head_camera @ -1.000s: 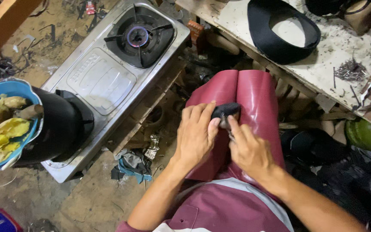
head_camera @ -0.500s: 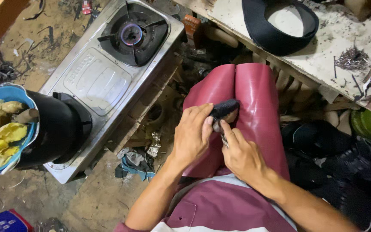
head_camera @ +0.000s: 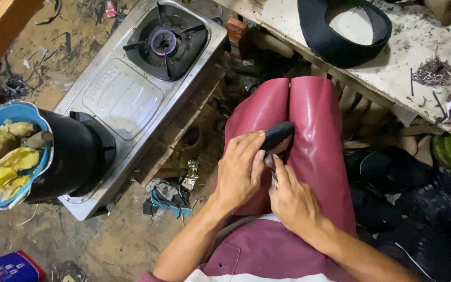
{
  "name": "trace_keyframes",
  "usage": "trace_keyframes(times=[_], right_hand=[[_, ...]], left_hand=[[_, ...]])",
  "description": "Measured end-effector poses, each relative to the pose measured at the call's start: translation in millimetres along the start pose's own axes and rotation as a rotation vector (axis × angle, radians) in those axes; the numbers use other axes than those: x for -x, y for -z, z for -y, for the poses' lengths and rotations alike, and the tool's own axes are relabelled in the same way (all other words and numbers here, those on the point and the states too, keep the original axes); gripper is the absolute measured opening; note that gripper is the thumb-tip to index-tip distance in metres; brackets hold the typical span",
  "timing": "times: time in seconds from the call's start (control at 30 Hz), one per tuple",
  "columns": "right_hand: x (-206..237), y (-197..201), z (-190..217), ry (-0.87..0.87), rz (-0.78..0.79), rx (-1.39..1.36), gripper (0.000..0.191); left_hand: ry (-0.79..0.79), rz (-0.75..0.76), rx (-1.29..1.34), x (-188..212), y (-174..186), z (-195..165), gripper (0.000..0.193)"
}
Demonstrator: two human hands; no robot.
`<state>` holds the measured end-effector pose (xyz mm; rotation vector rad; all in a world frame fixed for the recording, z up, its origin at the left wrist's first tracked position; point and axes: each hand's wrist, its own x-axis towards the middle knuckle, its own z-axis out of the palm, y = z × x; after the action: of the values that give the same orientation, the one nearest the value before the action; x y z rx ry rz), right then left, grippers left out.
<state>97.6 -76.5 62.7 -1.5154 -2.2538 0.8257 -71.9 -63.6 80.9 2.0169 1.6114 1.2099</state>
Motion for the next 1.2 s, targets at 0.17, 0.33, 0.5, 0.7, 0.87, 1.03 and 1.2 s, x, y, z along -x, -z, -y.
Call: trace_keyframes(times=[0.17, 0.33, 0.5, 0.7, 0.87, 1.03, 1.2], right_hand=[[0.4, -13.6, 6.9, 0.105, -0.164, -0.131, 0.059], [13.7, -0.9, 5.8, 0.094, -0.046, -0.366, 0.058], [7.7, 1.3, 7.3, 0.028, 0.023, -0.057, 0.058], [20.1, 47.2, -17.4, 0.109, 0.261, -0.083, 0.054], [30.4, 70.6, -36.4, 0.356, 0.231, 0.010, 0.052], [17.4, 98.3, -61.3, 0.215, -0.027, 0.160, 0.044], [6.9, 145.0, -136.3, 0.108, -0.212, 0.504, 0.039]], left_hand=[[0.021, 0.073, 0.025, -0.3, 10.3, 4.5, 0.032], [-0.031, 0.071, -0.037, 4.7, 9.5, -4.2, 0.034], [-0.017, 0.073, 0.047, 4.3, 12.9, 3.8, 0.028], [0.115, -0.051, 0.165, -0.7, 28.2, 38.5, 0.026], [0.545, 0.046, 0.677, -10.6, 10.8, 69.7, 0.031], [0.430, 0.205, 0.743, -23.2, -12.6, 87.6, 0.054], [0.023, 0.237, 0.423, -22.6, -7.1, 97.0, 0.079]])
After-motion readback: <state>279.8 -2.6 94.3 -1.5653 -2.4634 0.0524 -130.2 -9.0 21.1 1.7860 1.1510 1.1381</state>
